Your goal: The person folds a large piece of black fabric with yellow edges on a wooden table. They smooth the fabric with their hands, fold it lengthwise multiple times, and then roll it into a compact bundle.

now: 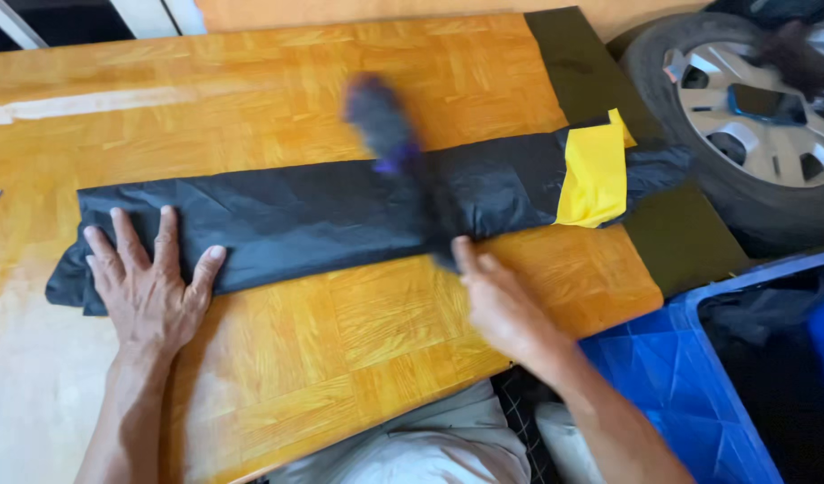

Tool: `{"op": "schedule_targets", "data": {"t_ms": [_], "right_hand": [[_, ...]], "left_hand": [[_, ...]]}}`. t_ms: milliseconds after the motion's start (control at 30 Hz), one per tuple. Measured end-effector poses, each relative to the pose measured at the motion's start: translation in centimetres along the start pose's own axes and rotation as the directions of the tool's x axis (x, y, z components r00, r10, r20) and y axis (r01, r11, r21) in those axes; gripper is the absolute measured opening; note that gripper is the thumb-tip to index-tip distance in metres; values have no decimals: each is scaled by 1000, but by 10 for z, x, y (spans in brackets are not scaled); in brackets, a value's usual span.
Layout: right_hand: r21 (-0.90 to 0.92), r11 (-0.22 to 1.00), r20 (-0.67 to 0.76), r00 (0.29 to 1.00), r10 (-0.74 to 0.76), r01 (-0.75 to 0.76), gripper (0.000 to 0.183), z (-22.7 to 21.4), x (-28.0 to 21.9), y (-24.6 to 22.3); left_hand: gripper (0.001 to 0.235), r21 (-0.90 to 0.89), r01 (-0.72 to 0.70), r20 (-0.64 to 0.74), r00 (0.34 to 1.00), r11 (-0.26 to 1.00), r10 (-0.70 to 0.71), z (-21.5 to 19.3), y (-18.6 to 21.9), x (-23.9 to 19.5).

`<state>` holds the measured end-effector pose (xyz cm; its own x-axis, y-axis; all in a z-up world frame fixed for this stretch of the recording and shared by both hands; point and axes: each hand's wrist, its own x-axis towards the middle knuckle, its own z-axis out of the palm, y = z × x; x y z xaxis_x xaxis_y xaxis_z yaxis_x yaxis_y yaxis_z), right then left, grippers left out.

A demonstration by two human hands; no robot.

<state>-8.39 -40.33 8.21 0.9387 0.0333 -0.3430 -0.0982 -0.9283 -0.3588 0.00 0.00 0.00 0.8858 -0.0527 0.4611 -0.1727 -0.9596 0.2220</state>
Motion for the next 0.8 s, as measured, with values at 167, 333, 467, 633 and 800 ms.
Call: {"op": "schedule_targets", "data": {"t_ms": [167, 333, 467, 633, 800], "right_hand": [[-111, 947, -231, 934, 271, -302, 74, -45, -16, 137], [148, 947, -531, 784, 320, -286, 54, -49, -20, 158], [227, 973, -572, 813, 106, 34, 46, -65, 8, 125], [-9, 883, -564, 727, -392, 469, 46, -88, 99, 104], [71, 945, -190, 935, -300, 318, 40, -91, 172, 65]], "left_hand": [[85, -36, 104, 189, 977, 994, -95, -11, 6, 15], [90, 18, 78, 321, 944, 997, -80, -27, 12, 67], [111, 24, -20, 656, 755, 1000, -1, -29, 30, 122], [115, 83, -71, 746, 666, 994, -15, -13, 42, 154], [131, 111, 6, 760, 644, 994, -89, 18, 18, 156]]}}
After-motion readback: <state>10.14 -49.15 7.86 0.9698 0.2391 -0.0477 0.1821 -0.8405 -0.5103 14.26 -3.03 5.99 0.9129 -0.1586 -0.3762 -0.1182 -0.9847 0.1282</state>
